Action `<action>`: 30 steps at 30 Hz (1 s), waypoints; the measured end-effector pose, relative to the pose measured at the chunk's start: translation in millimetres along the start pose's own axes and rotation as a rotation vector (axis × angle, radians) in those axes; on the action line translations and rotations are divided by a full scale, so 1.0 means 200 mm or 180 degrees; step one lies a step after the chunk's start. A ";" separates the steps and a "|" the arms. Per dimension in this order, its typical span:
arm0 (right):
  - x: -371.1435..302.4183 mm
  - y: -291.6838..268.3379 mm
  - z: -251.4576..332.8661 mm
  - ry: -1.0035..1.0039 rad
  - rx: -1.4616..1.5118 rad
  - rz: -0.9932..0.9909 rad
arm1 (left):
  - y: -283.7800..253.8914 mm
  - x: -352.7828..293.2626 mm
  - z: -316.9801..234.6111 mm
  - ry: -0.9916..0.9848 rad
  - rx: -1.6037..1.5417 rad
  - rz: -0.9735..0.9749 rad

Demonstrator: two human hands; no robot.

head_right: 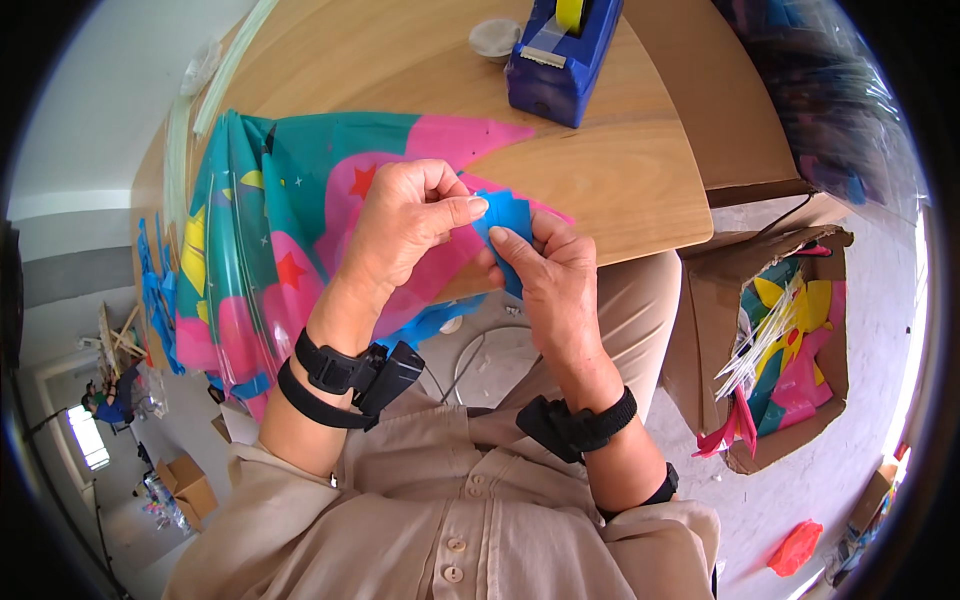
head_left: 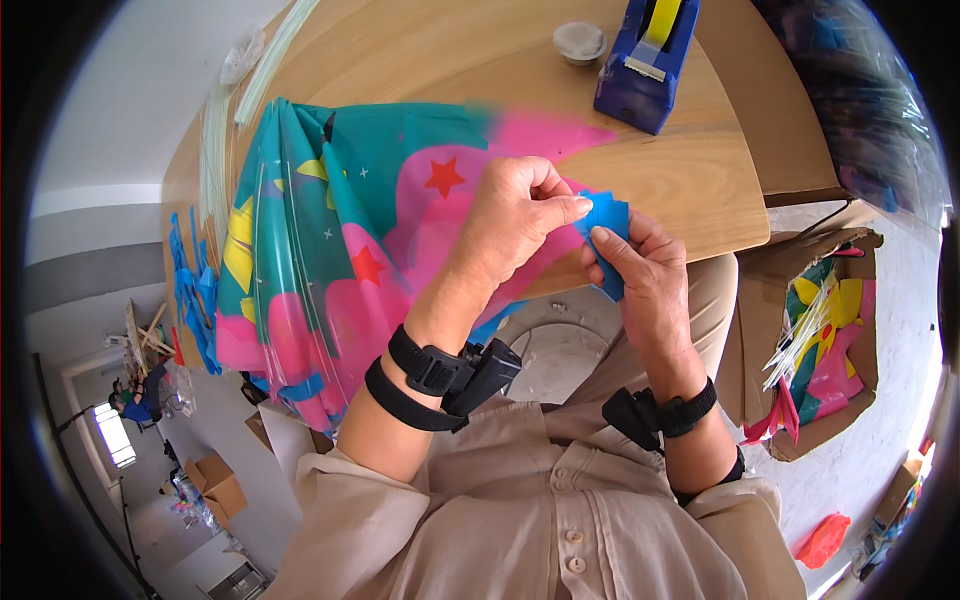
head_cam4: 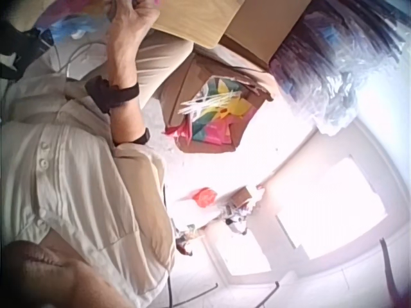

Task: Manually assemble plastic kites by applying tape and folding the edges.

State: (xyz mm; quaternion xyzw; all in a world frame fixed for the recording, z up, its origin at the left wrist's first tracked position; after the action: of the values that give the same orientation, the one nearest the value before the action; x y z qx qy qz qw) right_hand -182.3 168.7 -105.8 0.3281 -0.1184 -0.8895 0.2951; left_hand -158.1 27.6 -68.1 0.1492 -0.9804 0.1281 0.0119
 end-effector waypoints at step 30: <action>0.17 0.12 0.15 -0.2438 -0.3859 -0.1280 | -0.04 0.19 0.14 0.0918 0.2675 -0.0669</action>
State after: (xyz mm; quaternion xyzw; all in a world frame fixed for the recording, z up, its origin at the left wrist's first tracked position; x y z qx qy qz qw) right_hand -212.1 129.8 -91.9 -0.2099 0.3608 -0.8878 0.1940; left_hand -192.4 1.9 -91.2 0.2204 -0.8112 0.5324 0.0997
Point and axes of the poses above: each hand's wrist, its own x-axis towards the middle knuckle, its own y-axis out of the palm, z = x × y, the point moved 6 cm from there along x, towards the middle knuckle, and after that the axes turned 13 degrees about y, right-handed, at the moved point
